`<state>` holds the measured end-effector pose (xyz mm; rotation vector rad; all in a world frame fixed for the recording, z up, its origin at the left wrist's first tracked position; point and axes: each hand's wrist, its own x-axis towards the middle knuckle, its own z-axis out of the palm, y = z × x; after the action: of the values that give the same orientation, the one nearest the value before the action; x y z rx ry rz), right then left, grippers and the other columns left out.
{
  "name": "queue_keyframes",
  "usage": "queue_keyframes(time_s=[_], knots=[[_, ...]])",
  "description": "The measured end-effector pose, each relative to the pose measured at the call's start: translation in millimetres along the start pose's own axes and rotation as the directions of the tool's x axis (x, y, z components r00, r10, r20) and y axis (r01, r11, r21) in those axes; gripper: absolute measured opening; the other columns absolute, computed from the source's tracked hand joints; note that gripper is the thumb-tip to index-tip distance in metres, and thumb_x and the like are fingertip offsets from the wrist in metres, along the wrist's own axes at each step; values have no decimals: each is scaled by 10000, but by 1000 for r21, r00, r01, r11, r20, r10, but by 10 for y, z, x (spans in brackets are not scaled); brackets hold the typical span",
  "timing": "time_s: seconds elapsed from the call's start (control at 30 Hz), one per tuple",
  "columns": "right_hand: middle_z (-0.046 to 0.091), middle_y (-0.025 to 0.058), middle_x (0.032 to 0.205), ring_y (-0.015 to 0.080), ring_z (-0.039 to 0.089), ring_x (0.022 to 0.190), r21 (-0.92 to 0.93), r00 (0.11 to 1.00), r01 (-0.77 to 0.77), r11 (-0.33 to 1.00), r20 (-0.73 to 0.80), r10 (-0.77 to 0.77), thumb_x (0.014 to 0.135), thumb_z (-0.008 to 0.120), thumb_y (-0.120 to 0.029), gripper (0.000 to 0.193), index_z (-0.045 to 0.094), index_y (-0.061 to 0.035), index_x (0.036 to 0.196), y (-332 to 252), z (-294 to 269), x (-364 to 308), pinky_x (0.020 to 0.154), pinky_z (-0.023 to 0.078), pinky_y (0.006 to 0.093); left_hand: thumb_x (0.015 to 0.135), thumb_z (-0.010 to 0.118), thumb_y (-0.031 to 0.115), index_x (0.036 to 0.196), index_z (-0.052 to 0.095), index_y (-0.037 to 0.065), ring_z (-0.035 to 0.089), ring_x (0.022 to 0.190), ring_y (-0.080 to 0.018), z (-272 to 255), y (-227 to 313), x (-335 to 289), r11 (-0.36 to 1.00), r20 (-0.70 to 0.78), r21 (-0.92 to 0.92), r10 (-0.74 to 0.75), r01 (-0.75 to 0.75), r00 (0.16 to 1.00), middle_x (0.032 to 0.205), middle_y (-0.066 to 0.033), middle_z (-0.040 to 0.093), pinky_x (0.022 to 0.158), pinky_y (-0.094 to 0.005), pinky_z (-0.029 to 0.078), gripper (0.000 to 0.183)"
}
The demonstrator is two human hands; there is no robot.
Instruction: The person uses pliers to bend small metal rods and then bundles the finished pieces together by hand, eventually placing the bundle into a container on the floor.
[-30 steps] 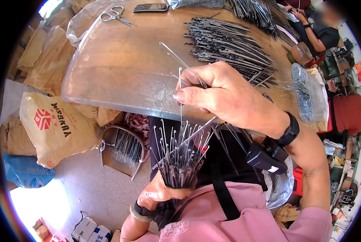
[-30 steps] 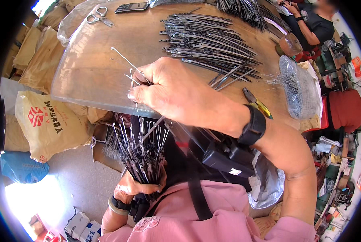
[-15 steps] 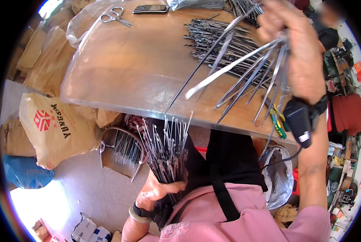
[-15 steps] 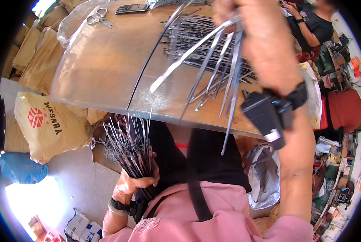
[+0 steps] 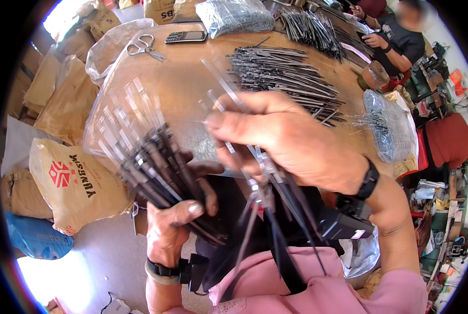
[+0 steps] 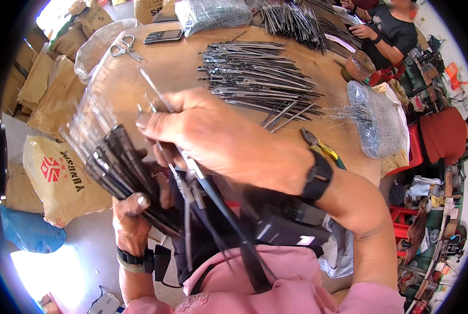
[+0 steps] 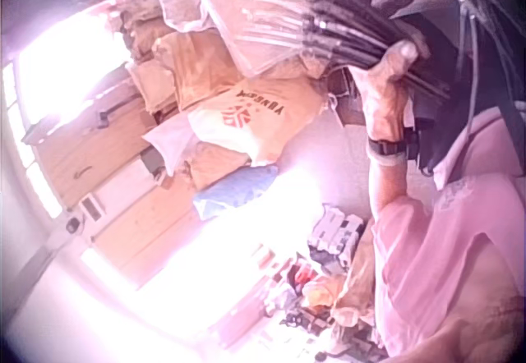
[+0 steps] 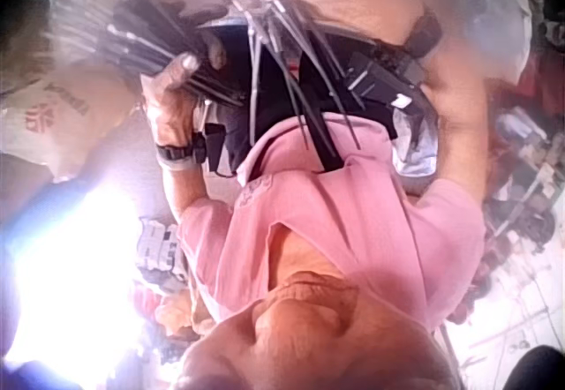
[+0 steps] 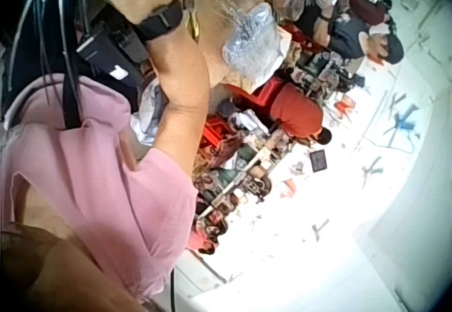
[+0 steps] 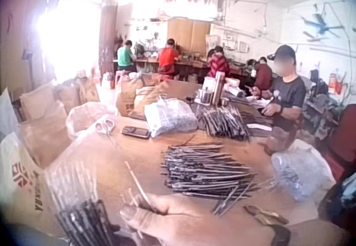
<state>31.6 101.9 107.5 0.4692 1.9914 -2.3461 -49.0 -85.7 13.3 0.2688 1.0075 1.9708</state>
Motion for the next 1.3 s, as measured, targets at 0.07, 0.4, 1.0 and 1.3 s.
queue_keyframes(time_s=[0.07,0.4,1.0,1.3], knots=[[585,-16,735,36,509,602,71,1000,-1,997,-12,2,963,608,-282,226,610,-62,912,120,60,117,500,370,184,568,846,95,1254,504,-41,649,682,-244,135,21,-15,997,-36,19,-68,69,997,1036,-190,656,633,-334,534,779],[553,21,597,103,492,529,36,914,253,967,-335,-227,903,617,-222,300,629,60,799,648,67,505,471,386,302,640,832,-28,1171,594,-13,680,811,-188,287,-476,-43,981,-100,-102,-176,166,979,975,-84,694,742,-321,581,582],[604,88,616,132,533,569,10,881,278,961,-400,-251,841,691,-277,337,640,53,792,582,199,594,534,451,317,694,772,-70,1198,584,22,649,965,-195,507,-401,35,995,-232,-4,-96,97,968,1074,-59,661,872,-339,532,546],[625,117,827,162,569,640,239,917,391,889,-183,-354,794,759,-456,597,596,83,992,338,257,693,599,490,301,711,770,-40,1193,566,53,622,973,-178,545,-249,227,990,-377,69,141,-124,915,1103,-35,628,844,-327,528,532]])
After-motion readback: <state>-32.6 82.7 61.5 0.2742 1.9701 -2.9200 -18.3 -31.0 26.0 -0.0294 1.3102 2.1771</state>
